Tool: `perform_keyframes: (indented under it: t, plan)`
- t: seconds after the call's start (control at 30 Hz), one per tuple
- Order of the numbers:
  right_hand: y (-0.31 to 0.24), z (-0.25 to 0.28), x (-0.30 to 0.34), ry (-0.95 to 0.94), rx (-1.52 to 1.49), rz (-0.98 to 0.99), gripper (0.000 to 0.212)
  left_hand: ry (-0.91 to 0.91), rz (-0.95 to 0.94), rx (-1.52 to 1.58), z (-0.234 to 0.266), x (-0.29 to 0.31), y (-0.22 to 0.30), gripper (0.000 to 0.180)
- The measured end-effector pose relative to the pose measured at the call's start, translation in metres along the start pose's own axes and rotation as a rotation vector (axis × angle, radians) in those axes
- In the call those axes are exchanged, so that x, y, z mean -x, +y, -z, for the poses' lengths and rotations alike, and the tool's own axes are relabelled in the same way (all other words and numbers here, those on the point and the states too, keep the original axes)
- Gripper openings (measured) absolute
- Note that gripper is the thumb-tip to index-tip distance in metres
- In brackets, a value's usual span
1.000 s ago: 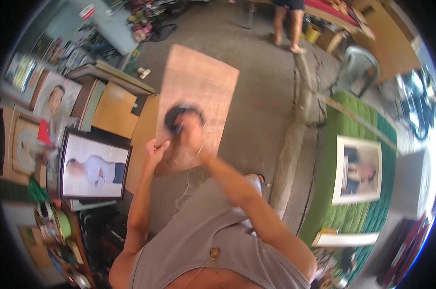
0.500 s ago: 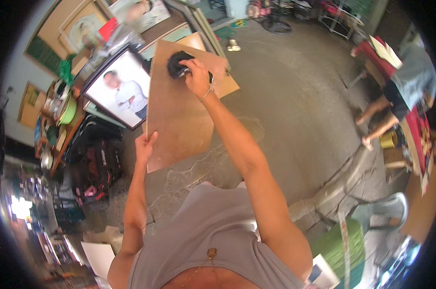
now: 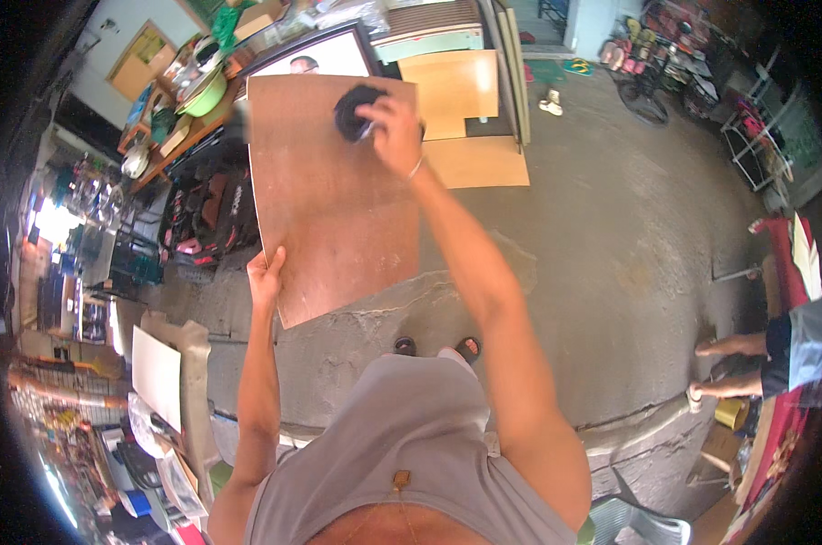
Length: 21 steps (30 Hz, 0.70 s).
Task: The person wipes a wooden board with a cloth, then uses a tape measure and pencil to mark measurements on the board. They also use a ruler to draw straight lines. The person handles framed photos and places them on a table.
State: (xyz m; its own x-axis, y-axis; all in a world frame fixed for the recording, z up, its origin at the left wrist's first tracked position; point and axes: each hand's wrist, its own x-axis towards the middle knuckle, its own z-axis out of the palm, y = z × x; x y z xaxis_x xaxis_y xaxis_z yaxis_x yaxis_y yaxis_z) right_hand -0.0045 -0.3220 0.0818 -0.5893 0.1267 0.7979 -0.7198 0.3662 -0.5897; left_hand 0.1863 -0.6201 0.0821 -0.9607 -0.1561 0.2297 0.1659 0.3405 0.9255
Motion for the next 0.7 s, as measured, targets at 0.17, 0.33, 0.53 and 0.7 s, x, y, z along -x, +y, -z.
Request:
perform_keyframes:
  t: [0.17,0.33,0.53,0.7]
  plan:
    - [-0.054,-0.030,0.075,0.032,0.055,-0.007,0.030,-0.040,-0.001,-0.028,0.006,0.008,0.014,0.025]
    - [-0.109,-0.053,0.255,-0.549,-0.285,-0.188,0.044,0.051,-0.004,-0.199,0.019,-0.024,-0.002,0.024]
    - [0.012,-0.024,0.015,0.001,-0.164,-0.072,0.039,0.076,-0.020,-0.056,0.034,0.002,0.016,0.024]
    - [-0.014,-0.028,0.035,0.167,0.052,-0.003,0.025,-0.020,0.031,-0.036,0.048,0.012,0.044,0.022]
